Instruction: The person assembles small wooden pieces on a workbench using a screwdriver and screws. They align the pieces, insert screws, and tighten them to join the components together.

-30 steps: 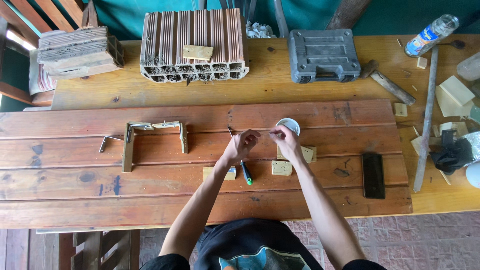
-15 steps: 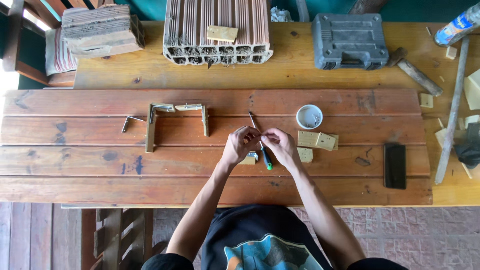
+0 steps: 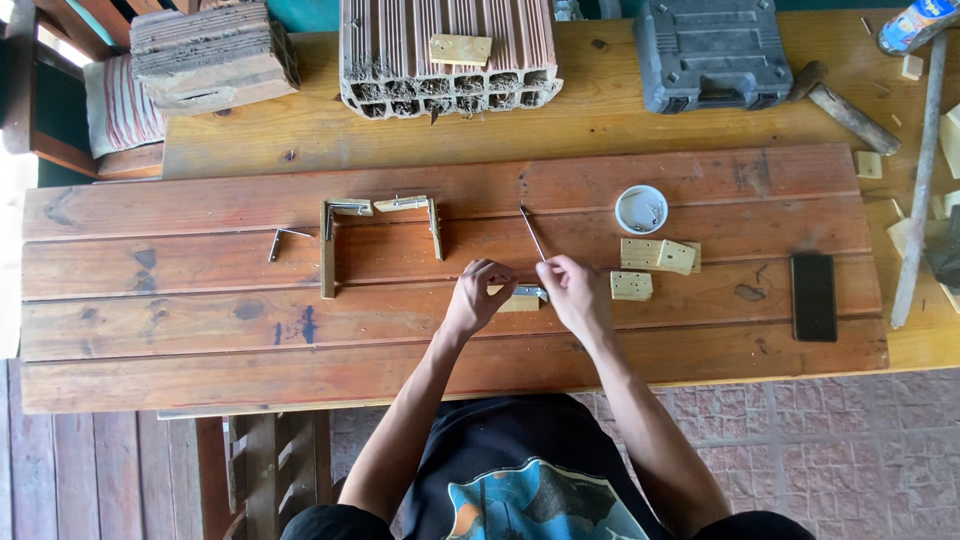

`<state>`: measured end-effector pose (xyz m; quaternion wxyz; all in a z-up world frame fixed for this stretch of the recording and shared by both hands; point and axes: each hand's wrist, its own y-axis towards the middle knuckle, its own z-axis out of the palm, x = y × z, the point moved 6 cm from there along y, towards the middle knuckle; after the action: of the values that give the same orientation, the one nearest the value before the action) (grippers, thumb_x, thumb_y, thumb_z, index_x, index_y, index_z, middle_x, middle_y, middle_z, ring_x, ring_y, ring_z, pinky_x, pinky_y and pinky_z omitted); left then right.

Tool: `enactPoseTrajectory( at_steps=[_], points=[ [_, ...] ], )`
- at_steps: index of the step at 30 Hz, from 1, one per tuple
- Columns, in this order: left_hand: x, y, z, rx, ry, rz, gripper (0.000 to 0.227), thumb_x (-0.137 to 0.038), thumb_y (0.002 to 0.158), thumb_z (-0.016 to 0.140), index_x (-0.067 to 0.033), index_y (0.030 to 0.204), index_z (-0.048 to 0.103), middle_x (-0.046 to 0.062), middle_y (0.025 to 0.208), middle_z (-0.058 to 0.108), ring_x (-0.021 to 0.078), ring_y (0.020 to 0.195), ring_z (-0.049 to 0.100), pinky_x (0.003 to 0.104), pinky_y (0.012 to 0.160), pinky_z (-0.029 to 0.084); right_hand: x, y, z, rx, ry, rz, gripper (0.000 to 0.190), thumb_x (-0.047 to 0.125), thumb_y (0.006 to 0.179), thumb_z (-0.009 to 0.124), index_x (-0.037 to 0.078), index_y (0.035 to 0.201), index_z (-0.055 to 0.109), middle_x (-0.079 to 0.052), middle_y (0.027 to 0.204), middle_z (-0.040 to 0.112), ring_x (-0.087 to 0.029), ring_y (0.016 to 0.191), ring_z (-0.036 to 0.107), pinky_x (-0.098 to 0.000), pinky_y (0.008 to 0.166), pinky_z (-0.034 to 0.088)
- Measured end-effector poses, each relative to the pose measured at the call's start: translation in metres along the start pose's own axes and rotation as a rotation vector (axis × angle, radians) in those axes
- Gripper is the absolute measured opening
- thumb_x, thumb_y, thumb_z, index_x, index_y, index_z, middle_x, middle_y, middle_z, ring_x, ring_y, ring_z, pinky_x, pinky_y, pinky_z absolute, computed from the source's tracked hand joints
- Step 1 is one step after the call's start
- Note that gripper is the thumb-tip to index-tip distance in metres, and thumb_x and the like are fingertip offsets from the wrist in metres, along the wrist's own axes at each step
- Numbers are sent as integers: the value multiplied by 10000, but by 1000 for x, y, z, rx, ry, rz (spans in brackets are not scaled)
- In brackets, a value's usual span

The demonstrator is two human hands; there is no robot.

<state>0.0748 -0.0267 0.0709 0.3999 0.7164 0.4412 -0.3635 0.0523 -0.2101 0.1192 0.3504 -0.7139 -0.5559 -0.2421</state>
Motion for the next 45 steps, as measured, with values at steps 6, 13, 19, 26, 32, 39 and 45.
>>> enactPoseTrajectory(
  at_steps=[6, 13, 19, 26, 32, 39, 45],
  points=[
    [44, -20, 24, 67, 30, -7, 90, -83, 850, 731, -59, 931, 701, 138, 816, 713, 315, 736, 657, 413, 675, 551, -68, 3, 3, -57, -138, 47, 333, 403, 1007, 559, 134, 1076, 742, -164, 999, 764, -359, 915, 723, -498, 822, 562],
    [44, -19, 28, 129, 273, 65, 155, -157, 795, 757, -179, 938, 701, 45, 841, 691, 282, 847, 643, 388, 756, 468, -101, -1, 22, -28, -128, 67, 298, 396, 988, 561, 172, 1074, 737, -125, 1007, 767, -342, 897, 722, -484, 816, 553],
    [49, -23, 29, 90, 388, 59, 168, -207, 811, 790, -226, 959, 714, -8, 924, 670, 228, 965, 603, 366, 827, 422, -104, 4, 29, -85, -122, -5, 218, 294, 935, 652, 120, 1060, 696, -158, 962, 737, -371, 935, 696, -487, 852, 539],
    [54, -25, 27, 105, 408, 56, 149, -233, 840, 762, -234, 979, 708, 1, 948, 658, 228, 1002, 610, 379, 851, 433, -118, 17, 48, -75, -278, -47, 355, 323, 856, 731, 116, 1123, 623, -168, 987, 696, -400, 961, 697, -503, 838, 550],
    [56, -26, 30, 121, 421, 75, 143, -208, 833, 762, -210, 971, 721, 20, 981, 668, 237, 1021, 616, 385, 855, 449, -114, 14, 56, -61, -339, -63, 364, 351, 862, 742, 101, 1103, 633, -160, 990, 660, -392, 949, 701, -487, 818, 566],
    [56, -27, 31, 100, 449, 96, 173, -212, 809, 786, -244, 969, 727, 9, 977, 661, 229, 1009, 619, 377, 861, 449, -98, -9, 36, -123, -331, -111, 191, 218, 991, 605, 94, 1135, 584, -163, 887, 669, -327, 746, 720, -408, 679, 591],
    [58, -28, 32, 95, 405, 56, 175, -211, 812, 786, -250, 971, 723, 6, 992, 660, 228, 1007, 629, 373, 864, 463, -14, -30, -47, -147, -540, -185, 156, 173, 1026, 575, 84, 1148, 615, -157, 921, 678, -308, 820, 723, -394, 705, 595]
  ],
)
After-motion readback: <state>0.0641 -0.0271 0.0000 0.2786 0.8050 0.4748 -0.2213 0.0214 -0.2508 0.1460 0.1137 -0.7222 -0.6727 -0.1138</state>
